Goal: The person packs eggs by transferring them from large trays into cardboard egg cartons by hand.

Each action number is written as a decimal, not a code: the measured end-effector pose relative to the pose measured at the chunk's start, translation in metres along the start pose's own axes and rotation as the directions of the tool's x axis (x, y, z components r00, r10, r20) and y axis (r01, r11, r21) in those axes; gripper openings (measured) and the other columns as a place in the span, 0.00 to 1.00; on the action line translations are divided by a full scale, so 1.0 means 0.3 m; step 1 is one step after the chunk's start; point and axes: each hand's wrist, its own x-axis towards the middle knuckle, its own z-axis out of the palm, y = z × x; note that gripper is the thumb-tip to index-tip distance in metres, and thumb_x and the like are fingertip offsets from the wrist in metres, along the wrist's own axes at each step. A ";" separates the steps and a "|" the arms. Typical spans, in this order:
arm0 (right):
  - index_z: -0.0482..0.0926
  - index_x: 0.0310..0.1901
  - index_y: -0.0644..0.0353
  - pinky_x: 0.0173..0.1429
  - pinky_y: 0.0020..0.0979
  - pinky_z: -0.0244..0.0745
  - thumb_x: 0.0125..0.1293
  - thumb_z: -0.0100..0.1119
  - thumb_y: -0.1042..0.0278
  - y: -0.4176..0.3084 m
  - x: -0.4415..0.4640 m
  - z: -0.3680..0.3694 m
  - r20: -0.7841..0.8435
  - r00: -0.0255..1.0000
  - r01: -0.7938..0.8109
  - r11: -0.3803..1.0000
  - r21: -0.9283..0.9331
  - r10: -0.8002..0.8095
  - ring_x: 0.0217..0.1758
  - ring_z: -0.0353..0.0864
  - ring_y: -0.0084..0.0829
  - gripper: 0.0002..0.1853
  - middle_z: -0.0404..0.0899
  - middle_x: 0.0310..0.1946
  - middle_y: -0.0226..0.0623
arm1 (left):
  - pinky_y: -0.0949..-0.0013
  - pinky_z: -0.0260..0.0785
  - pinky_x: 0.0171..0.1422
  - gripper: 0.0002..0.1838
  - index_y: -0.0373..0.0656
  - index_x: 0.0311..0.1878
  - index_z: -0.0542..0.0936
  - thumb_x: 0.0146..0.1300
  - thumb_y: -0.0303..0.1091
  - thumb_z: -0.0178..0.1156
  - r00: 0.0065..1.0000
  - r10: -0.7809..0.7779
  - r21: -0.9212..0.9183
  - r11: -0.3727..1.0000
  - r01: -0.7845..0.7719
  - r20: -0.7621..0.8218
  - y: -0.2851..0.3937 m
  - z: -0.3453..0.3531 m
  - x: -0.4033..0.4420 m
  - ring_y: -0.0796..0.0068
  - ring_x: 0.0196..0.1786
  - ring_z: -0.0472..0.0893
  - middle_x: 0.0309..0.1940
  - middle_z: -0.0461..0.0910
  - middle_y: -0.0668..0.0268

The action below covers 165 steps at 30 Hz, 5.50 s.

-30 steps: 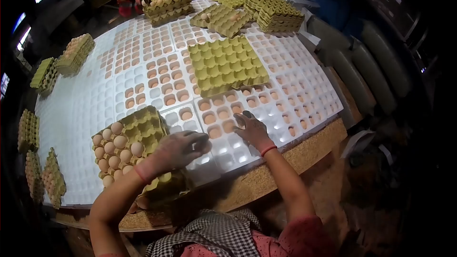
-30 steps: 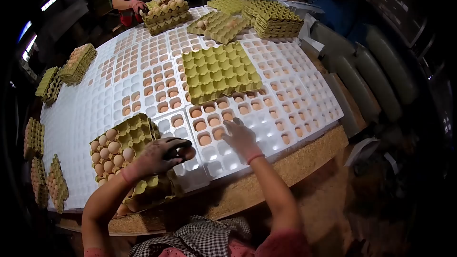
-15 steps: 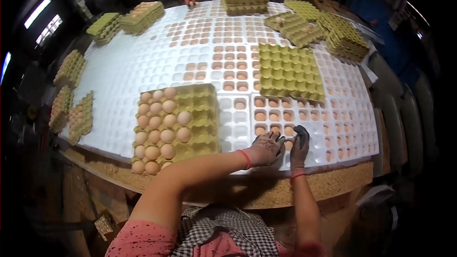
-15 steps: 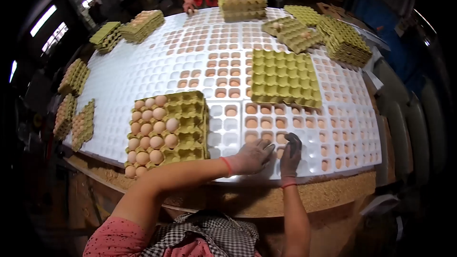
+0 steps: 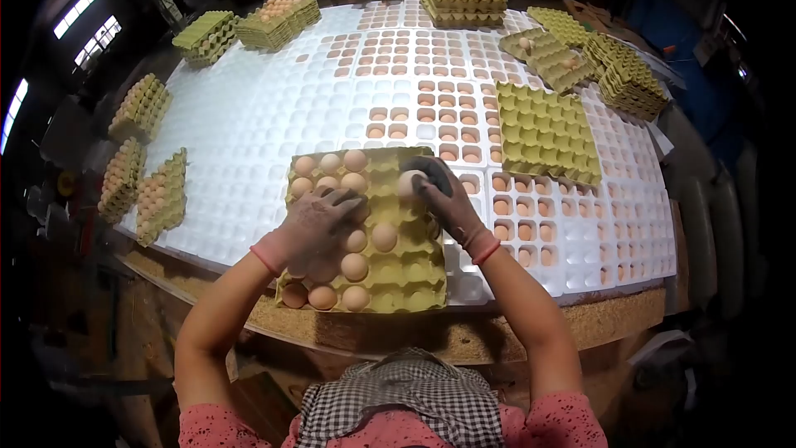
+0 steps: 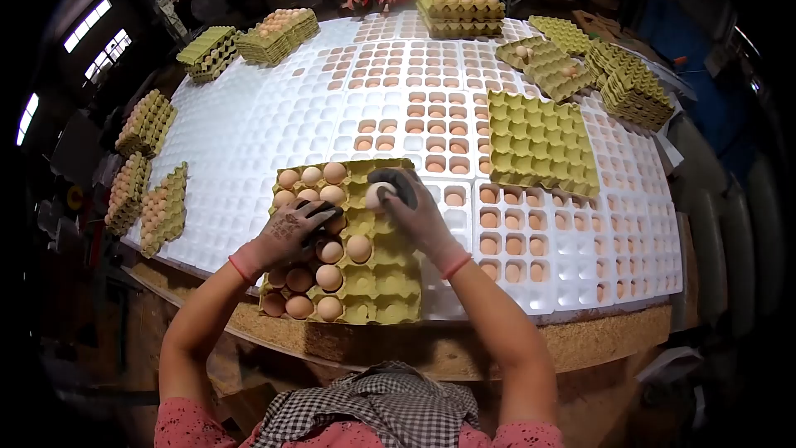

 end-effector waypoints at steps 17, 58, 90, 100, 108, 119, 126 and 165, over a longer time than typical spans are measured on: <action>0.74 0.60 0.56 0.51 0.40 0.79 0.59 0.67 0.44 -0.024 -0.032 0.108 0.300 0.878 0.333 -0.027 -0.942 0.372 0.44 0.86 0.43 0.33 0.82 0.43 0.41 | 0.66 0.74 0.53 0.18 0.44 0.57 0.79 0.66 0.38 0.63 0.916 -0.402 -0.429 0.825 0.369 0.015 -0.134 -0.102 0.064 0.70 0.48 0.82 0.45 0.82 0.65; 0.80 0.51 0.55 0.58 0.34 0.73 0.73 0.45 0.70 0.111 -0.747 -1.114 -0.748 0.571 -0.342 0.730 -0.592 -0.339 0.53 0.81 0.39 0.14 0.84 0.48 0.39 | 0.57 0.74 0.44 0.20 0.45 0.57 0.78 0.62 0.36 0.61 0.916 0.184 -0.501 0.790 -0.353 -0.356 1.139 0.665 0.872 0.54 0.45 0.80 0.45 0.77 0.54; 0.78 0.54 0.59 0.57 0.40 0.75 0.64 0.63 0.50 0.107 0.460 0.328 0.167 0.937 0.181 -0.018 -0.983 0.307 0.56 0.81 0.40 0.23 0.81 0.52 0.43 | 0.58 0.70 0.66 0.25 0.50 0.63 0.77 0.59 0.30 0.63 0.984 -0.173 -0.155 0.972 0.179 0.054 -0.476 0.008 -0.015 0.57 0.57 0.77 0.59 0.78 0.62; 0.82 0.56 0.52 0.57 0.40 0.78 0.63 0.60 0.42 -0.016 0.304 0.386 0.226 0.897 0.249 -0.010 -0.969 0.379 0.54 0.83 0.42 0.27 0.75 0.60 0.43 | 0.64 0.78 0.46 0.18 0.43 0.56 0.78 0.62 0.30 0.64 0.955 -0.287 -0.647 0.716 0.263 0.070 -0.471 -0.013 -0.141 0.62 0.43 0.83 0.47 0.81 0.62; 0.80 0.52 0.52 0.54 0.41 0.77 0.58 0.69 0.47 -0.063 0.011 0.165 -0.026 0.981 0.039 0.328 -0.944 -0.193 0.53 0.81 0.42 0.25 0.76 0.56 0.44 | 0.66 0.75 0.47 0.26 0.41 0.63 0.76 0.59 0.25 0.61 0.951 -0.309 -0.470 0.836 0.283 0.024 -0.389 0.009 -0.134 0.66 0.41 0.83 0.45 0.83 0.63; 0.78 0.60 0.49 0.58 0.41 0.76 0.63 0.63 0.50 -0.072 -0.985 -0.800 -0.794 0.607 -0.783 -0.189 -0.593 -0.025 0.57 0.80 0.41 0.25 0.75 0.59 0.42 | 0.67 0.75 0.56 0.34 0.33 0.66 0.71 0.59 0.36 0.70 0.948 -0.220 -0.972 -0.011 0.233 0.230 0.454 -0.073 -0.056 0.69 0.52 0.81 0.58 0.78 0.60; 0.74 0.57 0.51 0.49 0.47 0.79 0.68 0.56 0.54 0.003 -0.861 -0.611 -0.352 0.936 -0.348 0.125 -0.929 -0.004 0.45 0.84 0.50 0.19 0.79 0.50 0.46 | 0.60 0.80 0.46 0.22 0.50 0.59 0.77 0.61 0.38 0.65 0.985 0.008 -0.347 0.936 0.052 0.172 0.865 0.239 0.322 0.57 0.47 0.85 0.50 0.79 0.54; 0.72 0.58 0.52 0.47 0.41 0.81 0.54 0.76 0.59 -0.045 -0.219 0.392 0.162 0.957 0.165 0.007 -0.986 0.241 0.42 0.85 0.44 0.31 0.78 0.52 0.38 | 0.65 0.76 0.51 0.13 0.35 0.51 0.76 0.66 0.31 0.58 0.742 -0.650 -0.979 0.199 -0.043 -0.165 0.000 0.013 -0.498 0.64 0.49 0.78 0.49 0.74 0.58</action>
